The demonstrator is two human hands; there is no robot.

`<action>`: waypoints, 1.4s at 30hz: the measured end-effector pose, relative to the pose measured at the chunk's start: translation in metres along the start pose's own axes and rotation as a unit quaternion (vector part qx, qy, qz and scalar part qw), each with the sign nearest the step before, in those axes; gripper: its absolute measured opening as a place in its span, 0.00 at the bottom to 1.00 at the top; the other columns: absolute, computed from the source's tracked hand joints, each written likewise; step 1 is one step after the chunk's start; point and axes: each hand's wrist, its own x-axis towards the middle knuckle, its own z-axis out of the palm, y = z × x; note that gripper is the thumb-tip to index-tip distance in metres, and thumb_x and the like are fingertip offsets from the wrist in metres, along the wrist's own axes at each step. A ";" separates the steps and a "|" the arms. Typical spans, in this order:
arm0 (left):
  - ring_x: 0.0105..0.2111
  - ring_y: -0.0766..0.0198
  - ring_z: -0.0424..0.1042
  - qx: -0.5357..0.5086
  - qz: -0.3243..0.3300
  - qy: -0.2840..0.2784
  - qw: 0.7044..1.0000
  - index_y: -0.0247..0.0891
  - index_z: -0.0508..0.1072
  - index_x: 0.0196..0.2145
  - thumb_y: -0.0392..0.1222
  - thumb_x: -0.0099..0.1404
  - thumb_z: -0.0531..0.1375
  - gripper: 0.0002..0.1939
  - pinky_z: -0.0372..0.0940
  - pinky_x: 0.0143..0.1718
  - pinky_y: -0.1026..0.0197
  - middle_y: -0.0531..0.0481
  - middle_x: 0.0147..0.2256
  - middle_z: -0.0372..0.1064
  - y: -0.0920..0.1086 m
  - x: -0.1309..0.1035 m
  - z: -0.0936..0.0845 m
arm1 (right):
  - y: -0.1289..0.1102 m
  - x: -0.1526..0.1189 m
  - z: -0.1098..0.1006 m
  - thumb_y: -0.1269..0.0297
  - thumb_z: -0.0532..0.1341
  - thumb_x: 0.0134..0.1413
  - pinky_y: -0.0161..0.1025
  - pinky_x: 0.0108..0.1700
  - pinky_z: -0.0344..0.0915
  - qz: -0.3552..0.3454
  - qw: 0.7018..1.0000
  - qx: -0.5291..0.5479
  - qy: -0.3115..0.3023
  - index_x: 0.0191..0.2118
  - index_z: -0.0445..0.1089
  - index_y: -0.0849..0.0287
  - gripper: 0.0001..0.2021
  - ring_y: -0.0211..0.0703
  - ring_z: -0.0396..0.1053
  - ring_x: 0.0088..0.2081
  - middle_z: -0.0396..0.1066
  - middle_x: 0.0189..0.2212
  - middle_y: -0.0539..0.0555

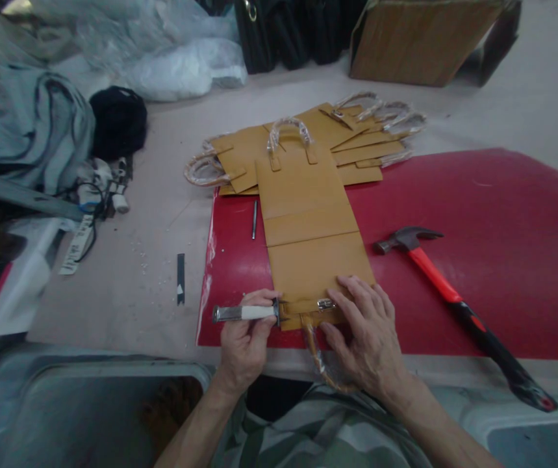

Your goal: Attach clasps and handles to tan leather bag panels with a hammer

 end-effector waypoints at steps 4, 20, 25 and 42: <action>0.50 0.56 0.74 0.001 -0.008 0.011 1.000 0.40 0.71 0.46 0.30 0.69 0.58 0.10 0.70 0.54 0.49 0.45 0.48 0.74 -0.004 -0.003 0.005 | 0.000 0.001 0.000 0.60 0.59 0.62 0.61 0.67 0.49 0.007 1.000 0.005 -0.004 0.56 0.66 0.60 0.19 0.60 0.58 0.64 0.63 0.61 0.63; 0.49 0.55 0.75 -0.014 -0.037 0.013 0.999 0.37 0.72 0.43 0.34 0.70 0.58 0.05 0.70 0.54 0.49 0.43 0.47 0.74 -0.008 0.000 0.004 | -0.001 0.001 -0.001 0.59 0.60 0.60 0.61 0.67 0.48 0.000 1.000 0.008 -0.014 0.58 0.64 0.60 0.22 0.61 0.56 0.64 0.62 0.62 0.63; 0.49 0.55 0.75 -0.028 -0.045 0.017 0.998 0.38 0.72 0.43 0.35 0.70 0.58 0.05 0.70 0.54 0.50 0.43 0.47 0.74 -0.011 -0.002 0.004 | 0.000 0.001 -0.002 0.58 0.59 0.61 0.61 0.68 0.46 -0.004 1.000 0.020 -0.018 0.54 0.65 0.58 0.18 0.60 0.55 0.65 0.62 0.62 0.62; 0.48 0.56 0.75 -0.073 -0.096 0.062 0.991 0.37 0.75 0.42 0.40 0.70 0.60 0.06 0.70 0.51 0.54 0.43 0.45 0.75 0.010 -0.013 0.023 | -0.013 -0.071 -0.024 0.64 0.57 0.60 0.57 0.52 0.70 0.132 0.988 0.030 0.077 0.61 0.60 0.61 0.23 0.59 0.68 0.52 0.67 0.53 0.66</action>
